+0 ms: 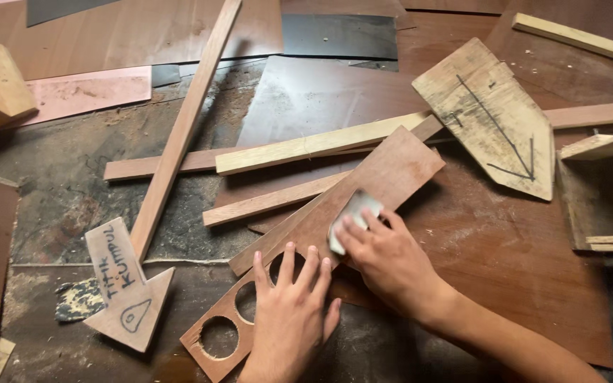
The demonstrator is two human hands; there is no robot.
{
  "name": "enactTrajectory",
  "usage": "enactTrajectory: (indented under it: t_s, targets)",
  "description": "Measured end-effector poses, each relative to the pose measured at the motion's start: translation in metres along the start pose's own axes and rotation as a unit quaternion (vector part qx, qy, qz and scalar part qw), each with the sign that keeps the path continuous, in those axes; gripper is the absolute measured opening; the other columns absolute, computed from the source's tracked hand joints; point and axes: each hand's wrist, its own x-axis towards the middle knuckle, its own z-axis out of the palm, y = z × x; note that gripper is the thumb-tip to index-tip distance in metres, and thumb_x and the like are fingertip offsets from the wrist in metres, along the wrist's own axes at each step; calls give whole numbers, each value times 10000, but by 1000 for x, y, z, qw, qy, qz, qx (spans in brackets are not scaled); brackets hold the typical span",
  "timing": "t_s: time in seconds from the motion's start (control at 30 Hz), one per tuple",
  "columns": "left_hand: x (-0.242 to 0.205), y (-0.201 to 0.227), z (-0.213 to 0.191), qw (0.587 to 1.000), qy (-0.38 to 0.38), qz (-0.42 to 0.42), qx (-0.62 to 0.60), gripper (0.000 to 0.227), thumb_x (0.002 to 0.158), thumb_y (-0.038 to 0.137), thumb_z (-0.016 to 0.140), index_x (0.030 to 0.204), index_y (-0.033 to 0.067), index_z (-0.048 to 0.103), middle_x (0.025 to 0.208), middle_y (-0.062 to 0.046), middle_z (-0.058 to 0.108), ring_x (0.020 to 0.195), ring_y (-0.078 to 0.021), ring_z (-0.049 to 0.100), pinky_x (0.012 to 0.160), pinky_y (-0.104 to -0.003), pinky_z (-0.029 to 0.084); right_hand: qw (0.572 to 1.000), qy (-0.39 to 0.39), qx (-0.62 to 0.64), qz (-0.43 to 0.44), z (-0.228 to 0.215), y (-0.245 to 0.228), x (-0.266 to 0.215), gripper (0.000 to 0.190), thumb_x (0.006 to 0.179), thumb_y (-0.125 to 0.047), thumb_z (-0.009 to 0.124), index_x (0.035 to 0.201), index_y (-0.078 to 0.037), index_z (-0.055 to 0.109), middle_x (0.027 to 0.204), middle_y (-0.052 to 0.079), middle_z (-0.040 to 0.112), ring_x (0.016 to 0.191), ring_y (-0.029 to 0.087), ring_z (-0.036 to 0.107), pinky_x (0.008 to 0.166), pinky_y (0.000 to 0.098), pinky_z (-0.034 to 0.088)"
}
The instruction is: The person applies a liquid finish to a thin wooden strip using a brush, then sands a larger wooden piece with circular cutouts using a sanding block. The person flips the strip to coat both sides and sands the larger piece on both sides.
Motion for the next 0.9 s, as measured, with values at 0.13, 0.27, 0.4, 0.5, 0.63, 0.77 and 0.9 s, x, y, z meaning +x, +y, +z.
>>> enactTrajectory:
  t_s: [0.13,0.27,0.4,0.5,0.63,0.77,0.9]
  targets:
    - [-2,0,0,1000,-5,3,4,630,835,441,647,1332,58,593,1422,-169,523,1370,-426,415,1058,-791,203,995,-47,5,90,-1,-4,5,348,965,-12,526,1274,-106,659,1253,104,722,1120,270,710,1078,543,458]
    - [-1,3,-2,1000,-13,-7,-2,639,806,434,663,1316,54,601,1450,-181,522,1395,-446,417,1091,-824,194,998,15,-55,37,-23,-13,18,409,881,-68,581,1286,-63,634,1294,147,713,1176,336,699,999,494,502]
    - [-4,4,2,1000,14,-7,1,588,830,420,671,1289,55,632,1409,-162,542,1362,-430,438,1099,-774,205,989,-127,27,64,-31,-17,21,374,920,-243,639,1265,-100,637,1221,142,713,1131,284,694,1012,492,501]
    - [-7,3,3,999,33,1,11,588,839,407,677,1312,60,639,1399,-157,554,1359,-417,457,1113,-758,218,990,76,-82,83,-23,-8,22,368,972,-15,555,1276,-195,661,1316,64,723,1206,246,689,1079,480,500]
    - [0,6,-2,1000,24,-4,2,594,815,411,687,1285,51,644,1385,-153,555,1352,-421,457,1103,-763,216,997,10,-49,56,-17,-6,21,318,964,-114,573,1253,-62,694,1161,145,747,1056,280,710,927,480,514]
    - [-4,4,-3,999,36,4,11,609,806,407,694,1298,52,647,1376,-167,550,1345,-439,455,1099,-762,227,991,-79,-8,109,-14,-14,23,384,1009,-290,519,1324,-122,661,1205,113,739,1059,271,711,975,482,491]
    - [-11,3,-6,999,40,3,3,618,803,409,705,1295,40,646,1386,-166,548,1364,-427,454,1111,-756,235,984,80,-139,74,-27,-18,27,373,971,-79,581,1329,-119,674,1304,84,755,1150,300,728,990,480,468]
